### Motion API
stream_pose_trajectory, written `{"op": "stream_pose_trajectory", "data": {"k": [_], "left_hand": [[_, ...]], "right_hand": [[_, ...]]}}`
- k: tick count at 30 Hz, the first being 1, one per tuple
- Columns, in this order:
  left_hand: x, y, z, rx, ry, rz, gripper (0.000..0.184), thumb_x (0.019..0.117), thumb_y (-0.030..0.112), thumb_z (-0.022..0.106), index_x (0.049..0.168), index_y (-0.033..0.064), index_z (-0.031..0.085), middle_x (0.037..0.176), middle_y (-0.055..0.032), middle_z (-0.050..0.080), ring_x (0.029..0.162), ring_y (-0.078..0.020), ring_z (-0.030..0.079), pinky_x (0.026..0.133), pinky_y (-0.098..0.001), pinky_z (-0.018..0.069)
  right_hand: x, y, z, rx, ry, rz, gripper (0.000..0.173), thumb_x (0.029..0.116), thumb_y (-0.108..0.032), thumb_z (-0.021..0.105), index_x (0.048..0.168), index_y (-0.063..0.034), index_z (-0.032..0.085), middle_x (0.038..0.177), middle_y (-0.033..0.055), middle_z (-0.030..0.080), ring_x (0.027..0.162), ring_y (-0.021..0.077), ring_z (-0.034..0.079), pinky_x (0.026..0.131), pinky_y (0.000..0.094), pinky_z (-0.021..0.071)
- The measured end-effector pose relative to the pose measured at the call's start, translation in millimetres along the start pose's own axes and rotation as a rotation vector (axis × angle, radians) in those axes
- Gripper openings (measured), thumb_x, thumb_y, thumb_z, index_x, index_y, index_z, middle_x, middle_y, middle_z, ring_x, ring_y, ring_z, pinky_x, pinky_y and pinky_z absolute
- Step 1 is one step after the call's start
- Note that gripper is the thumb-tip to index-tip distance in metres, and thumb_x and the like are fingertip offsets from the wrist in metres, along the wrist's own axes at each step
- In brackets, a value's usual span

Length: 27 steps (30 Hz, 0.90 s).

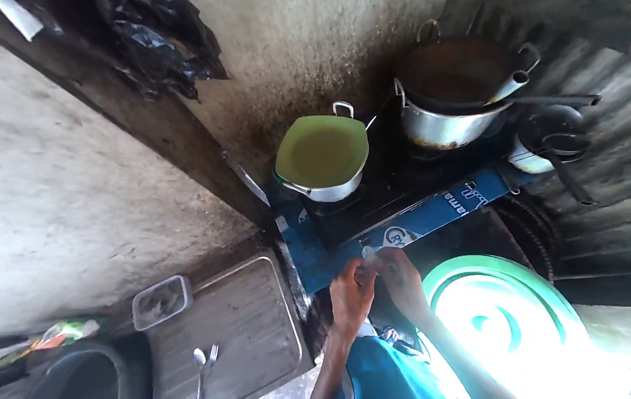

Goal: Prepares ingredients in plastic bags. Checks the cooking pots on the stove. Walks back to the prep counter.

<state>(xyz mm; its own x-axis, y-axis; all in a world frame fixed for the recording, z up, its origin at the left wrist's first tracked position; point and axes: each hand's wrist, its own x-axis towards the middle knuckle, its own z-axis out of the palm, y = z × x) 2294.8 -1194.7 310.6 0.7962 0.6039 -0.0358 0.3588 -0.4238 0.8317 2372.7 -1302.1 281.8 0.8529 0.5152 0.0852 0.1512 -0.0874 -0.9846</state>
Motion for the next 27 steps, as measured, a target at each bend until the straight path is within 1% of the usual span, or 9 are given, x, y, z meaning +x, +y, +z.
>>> {"op": "stream_pose_trajectory", "data": {"k": [2,5,7,10,14,17,21,24,27], "left_hand": [[-19,-3,7,0.055,-0.009,-0.025,0.024,0.0972,0.020,0.061,0.109,0.0023,0.073,0.088,-0.0077,0.074,0.075,-0.0157,0.072,0.071,-0.0359,0.0599],[-53,-1,20,0.107,-0.025,-0.091,0.024,0.0969,0.016,0.059,0.109,0.0007,0.073,0.089,-0.0110,0.074,0.076,-0.0196,0.072,0.072,-0.0385,0.0596],[-74,0,30,0.125,0.026,-0.091,0.022,0.0941,0.013,0.061,0.107,-0.0003,0.073,0.086,-0.0120,0.073,0.073,-0.0211,0.072,0.070,-0.0398,0.0598],[-102,0,41,0.171,0.161,-0.075,0.024,0.0907,0.009,0.062,0.110,-0.0026,0.070,0.081,-0.0125,0.072,0.068,-0.0234,0.071,0.064,-0.0421,0.0590],[-123,-4,40,0.210,0.262,-0.100,0.039,0.0919,0.014,0.065,0.125,-0.0063,0.061,0.081,-0.0116,0.071,0.066,-0.0232,0.070,0.062,-0.0410,0.0585],[-130,-12,35,0.195,0.279,-0.140,0.036,0.0942,0.023,0.069,0.118,-0.0033,0.065,0.083,-0.0118,0.073,0.067,-0.0225,0.071,0.063,-0.0408,0.0590],[-142,-27,28,0.127,0.302,-0.190,0.022,0.0960,0.015,0.063,0.106,-0.0018,0.072,0.082,-0.0134,0.073,0.070,-0.0244,0.072,0.066,-0.0433,0.0593],[-158,-37,18,0.059,0.283,-0.261,0.021,0.0954,0.013,0.062,0.106,-0.0015,0.071,0.084,-0.0133,0.073,0.073,-0.0242,0.072,0.070,-0.0429,0.0591],[-175,-45,5,0.104,0.275,-0.358,0.022,0.0947,0.014,0.060,0.107,-0.0010,0.070,0.082,-0.0137,0.072,0.073,-0.0274,0.071,0.069,-0.0471,0.0575]], "right_hand": [[-20,5,-10,-0.021,-0.068,0.030,0.029,0.0973,-0.008,0.063,0.123,0.0056,0.062,0.114,0.0144,0.067,0.100,0.0136,0.069,0.085,0.0255,0.0601],[-50,15,-20,-0.220,-0.057,0.003,0.027,0.0934,-0.011,0.064,0.117,0.0030,0.067,0.107,0.0148,0.070,0.091,0.0161,0.071,0.077,0.0283,0.0610],[-64,20,-27,-0.343,-0.012,-0.033,0.026,0.0920,-0.011,0.064,0.114,0.0023,0.069,0.102,0.0150,0.072,0.084,0.0201,0.072,0.071,0.0342,0.0610],[-82,24,-27,-0.413,0.058,-0.137,0.024,0.0902,-0.009,0.064,0.110,0.0035,0.070,0.099,0.0159,0.072,0.080,0.0219,0.072,0.068,0.0347,0.0608],[-98,24,-17,-0.399,0.030,-0.200,0.021,0.0929,-0.008,0.062,0.109,0.0038,0.070,0.099,0.0168,0.070,0.079,0.0198,0.070,0.067,0.0305,0.0595],[-102,24,-14,-0.386,-0.035,-0.240,0.021,0.0926,-0.009,0.064,0.108,0.0030,0.071,0.098,0.0161,0.071,0.079,0.0182,0.070,0.067,0.0291,0.0593],[-110,25,-2,-0.395,-0.168,-0.274,0.025,0.0936,-0.015,0.067,0.111,0.0027,0.070,0.102,0.0179,0.070,0.081,0.0211,0.070,0.069,0.0320,0.0598],[-115,28,14,-0.390,-0.269,-0.265,0.026,0.0933,-0.013,0.068,0.112,0.0043,0.070,0.105,0.0205,0.071,0.086,0.0267,0.072,0.073,0.0388,0.0610],[-123,28,35,-0.400,-0.366,-0.253,0.023,0.0927,-0.010,0.066,0.110,0.0045,0.071,0.104,0.0200,0.072,0.090,0.0300,0.073,0.078,0.0444,0.0608]]}}
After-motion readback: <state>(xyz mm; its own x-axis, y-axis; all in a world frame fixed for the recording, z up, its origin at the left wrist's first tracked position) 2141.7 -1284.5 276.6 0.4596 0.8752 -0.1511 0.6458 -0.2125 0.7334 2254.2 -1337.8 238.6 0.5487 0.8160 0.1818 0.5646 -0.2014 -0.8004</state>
